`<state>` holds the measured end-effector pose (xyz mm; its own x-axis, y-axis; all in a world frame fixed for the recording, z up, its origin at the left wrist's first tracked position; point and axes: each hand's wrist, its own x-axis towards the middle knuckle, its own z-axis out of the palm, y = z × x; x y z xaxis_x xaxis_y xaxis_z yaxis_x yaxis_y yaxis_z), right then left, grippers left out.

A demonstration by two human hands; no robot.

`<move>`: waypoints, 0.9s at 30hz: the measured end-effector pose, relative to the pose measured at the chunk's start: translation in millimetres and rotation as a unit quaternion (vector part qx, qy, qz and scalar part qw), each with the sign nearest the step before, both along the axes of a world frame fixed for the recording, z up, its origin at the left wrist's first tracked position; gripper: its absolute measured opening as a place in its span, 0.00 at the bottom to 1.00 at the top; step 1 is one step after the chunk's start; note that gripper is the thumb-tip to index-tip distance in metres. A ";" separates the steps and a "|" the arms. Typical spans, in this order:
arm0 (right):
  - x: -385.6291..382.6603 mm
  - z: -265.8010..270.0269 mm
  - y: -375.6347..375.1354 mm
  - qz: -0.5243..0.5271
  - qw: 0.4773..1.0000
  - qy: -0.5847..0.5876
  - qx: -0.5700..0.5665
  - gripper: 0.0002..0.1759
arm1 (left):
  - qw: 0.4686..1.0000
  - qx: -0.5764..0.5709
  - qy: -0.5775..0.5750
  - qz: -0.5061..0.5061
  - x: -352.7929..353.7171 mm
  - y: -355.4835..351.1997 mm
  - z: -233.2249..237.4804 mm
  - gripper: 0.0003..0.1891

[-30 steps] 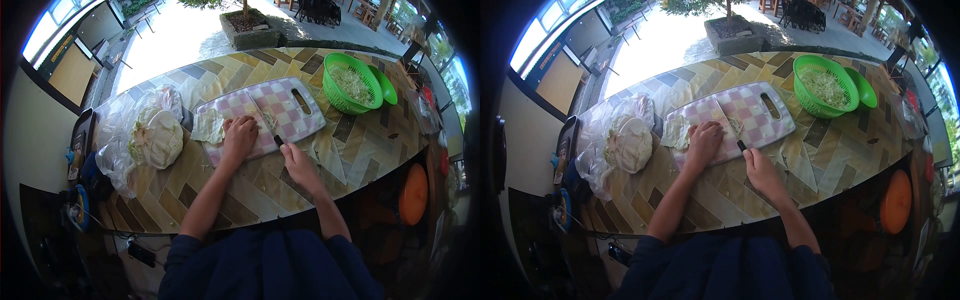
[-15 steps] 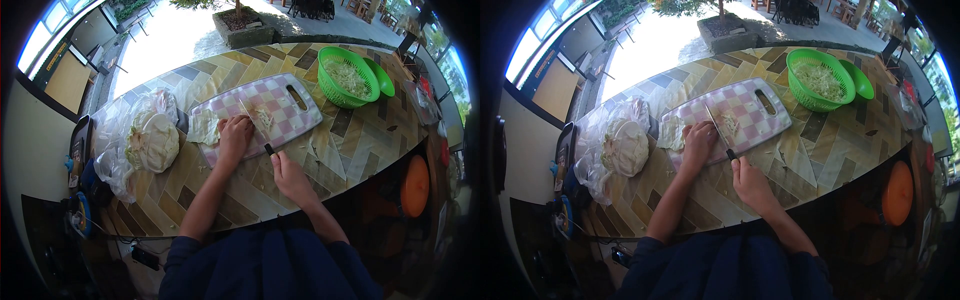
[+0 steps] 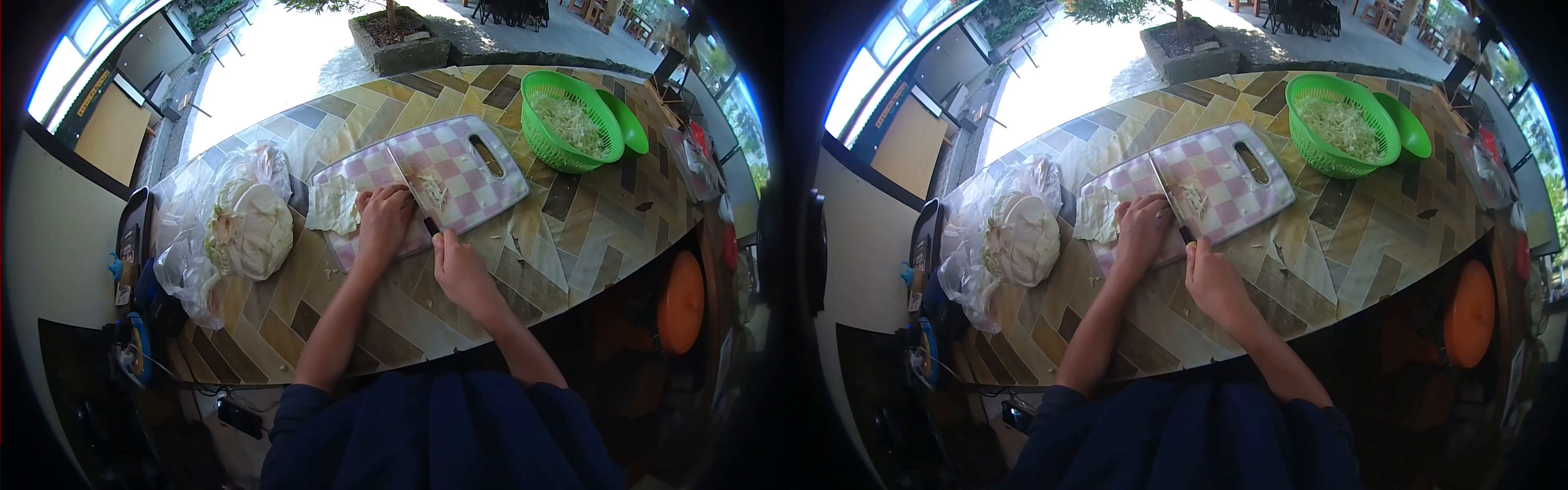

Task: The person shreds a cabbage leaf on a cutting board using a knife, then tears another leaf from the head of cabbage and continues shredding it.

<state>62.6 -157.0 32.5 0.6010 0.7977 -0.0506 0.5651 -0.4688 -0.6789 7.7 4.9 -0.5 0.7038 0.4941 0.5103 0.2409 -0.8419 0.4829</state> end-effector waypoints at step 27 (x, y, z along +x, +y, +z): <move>-11.5 7.5 -30.4 -0.003 0.998 0.060 0.024 0.17 | 1.000 -0.001 0.005 -0.013 -2.3 -0.3 4.4 0.07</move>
<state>51.1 -187.5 40.0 0.5970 0.7978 -0.0837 0.4760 -0.4363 -0.7636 5.4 4.6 4.0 0.7219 0.4756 0.5027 0.2228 -0.8475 0.4818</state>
